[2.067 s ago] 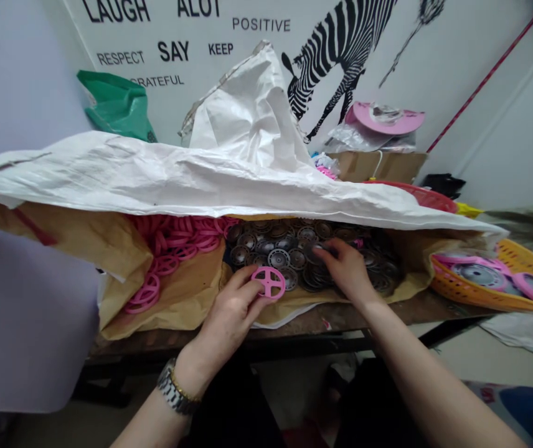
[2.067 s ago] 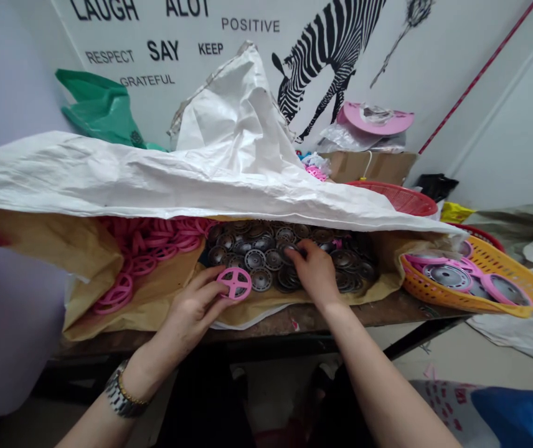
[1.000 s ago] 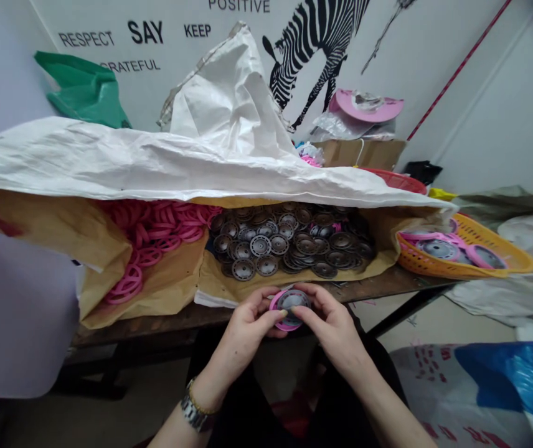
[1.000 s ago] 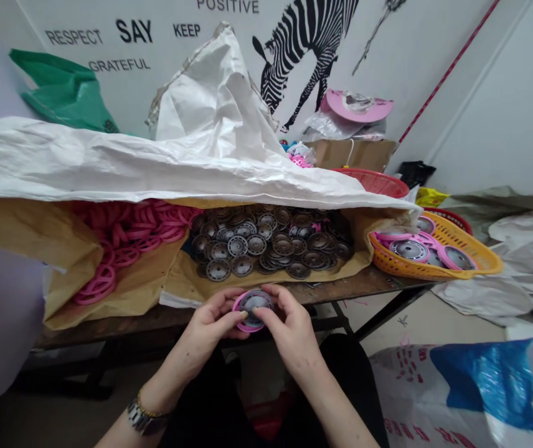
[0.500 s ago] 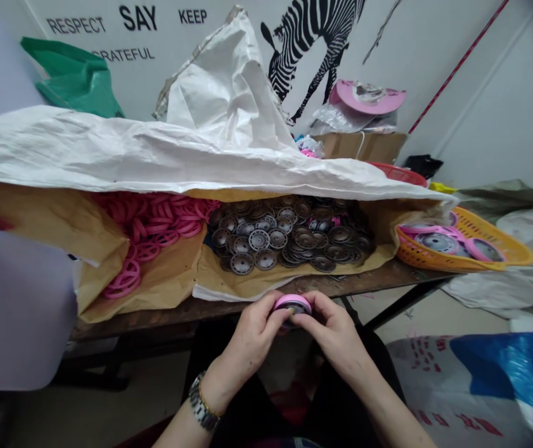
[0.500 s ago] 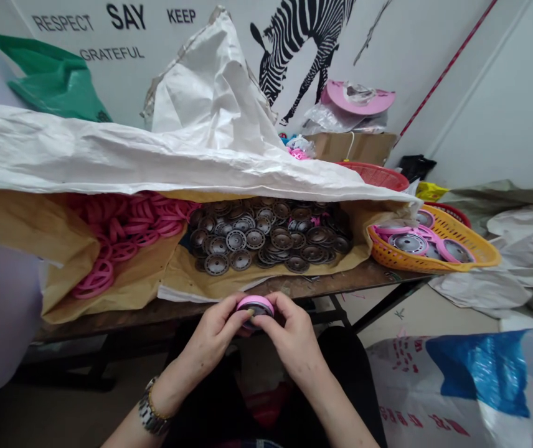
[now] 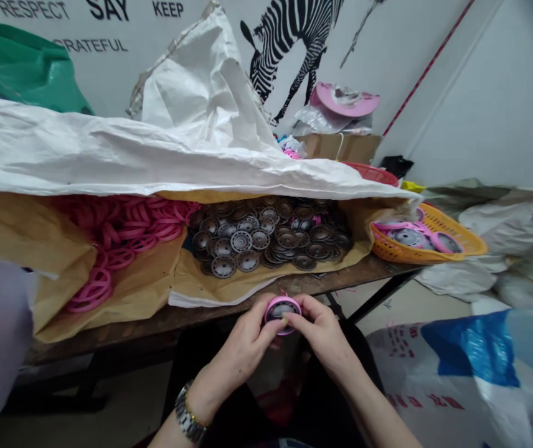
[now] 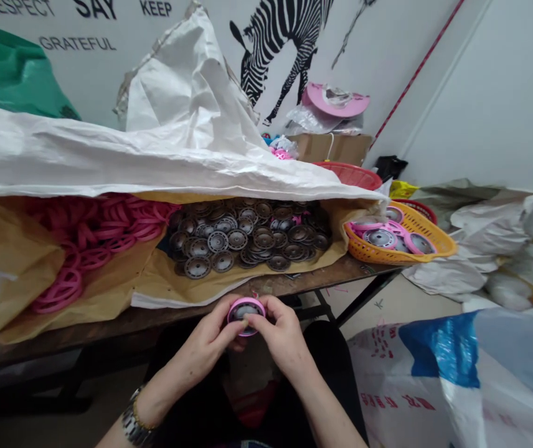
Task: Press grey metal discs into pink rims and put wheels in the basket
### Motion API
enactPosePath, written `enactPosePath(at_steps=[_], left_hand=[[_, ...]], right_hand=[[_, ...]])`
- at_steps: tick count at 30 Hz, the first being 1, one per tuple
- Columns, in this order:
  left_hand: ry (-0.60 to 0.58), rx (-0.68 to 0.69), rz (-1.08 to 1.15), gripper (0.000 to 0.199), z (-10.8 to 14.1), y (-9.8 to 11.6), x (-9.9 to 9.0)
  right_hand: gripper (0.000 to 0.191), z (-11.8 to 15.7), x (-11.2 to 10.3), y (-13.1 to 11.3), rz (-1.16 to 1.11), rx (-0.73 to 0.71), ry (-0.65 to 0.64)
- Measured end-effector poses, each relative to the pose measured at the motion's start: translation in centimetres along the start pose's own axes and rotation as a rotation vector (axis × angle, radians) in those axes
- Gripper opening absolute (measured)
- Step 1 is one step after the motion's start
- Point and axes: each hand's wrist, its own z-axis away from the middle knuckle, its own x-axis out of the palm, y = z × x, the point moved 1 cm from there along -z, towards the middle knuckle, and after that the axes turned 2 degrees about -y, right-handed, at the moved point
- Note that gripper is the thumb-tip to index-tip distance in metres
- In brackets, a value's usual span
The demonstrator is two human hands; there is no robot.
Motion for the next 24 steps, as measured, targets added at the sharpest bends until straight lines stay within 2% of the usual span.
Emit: enactPosePath(at_steps=[4, 8, 12, 15, 19, 22, 24], left_hand=[[0.042, -0.018, -0.004, 0.039, -0.1, -0.7, 0.8], [0.041, -0.014, -0.022, 0.042, -0.5, -0.8, 2.3], [0.002, -0.031, -0.044, 0.057, -0.9, -0.3, 3.4], [-0.008, 0.017, -0.111, 0.064, -0.9, -0.3, 3.0], [-0.004, 0.102, -0.255, 0.048, -0.3, -0.4, 0.8], [0.052, 0.155, -0.368, 0.04, 0.3, 0.3, -1.0], [0.094, 0.188, -0.426, 0.037, 0.7, 1.1, -1.9]], right_hand=[[0.019, 0.3, -0.3, -0.2, 0.033, -0.02, -0.006], [0.018, 1.0, -0.7, -0.4, 0.083, -0.026, 0.056], [0.021, 1.2, -3.0, -1.3, 0.158, -0.065, 0.104], [0.026, 0.6, -7.9, -3.2, 0.286, -0.183, 0.302], [0.036, -1.4, -18.3, -6.7, 0.501, -0.302, 0.677], [0.029, -3.9, -25.6, -9.3, 0.84, -0.278, 0.958], [0.024, -6.0, -28.8, -10.5, 0.899, -0.296, 0.992]])
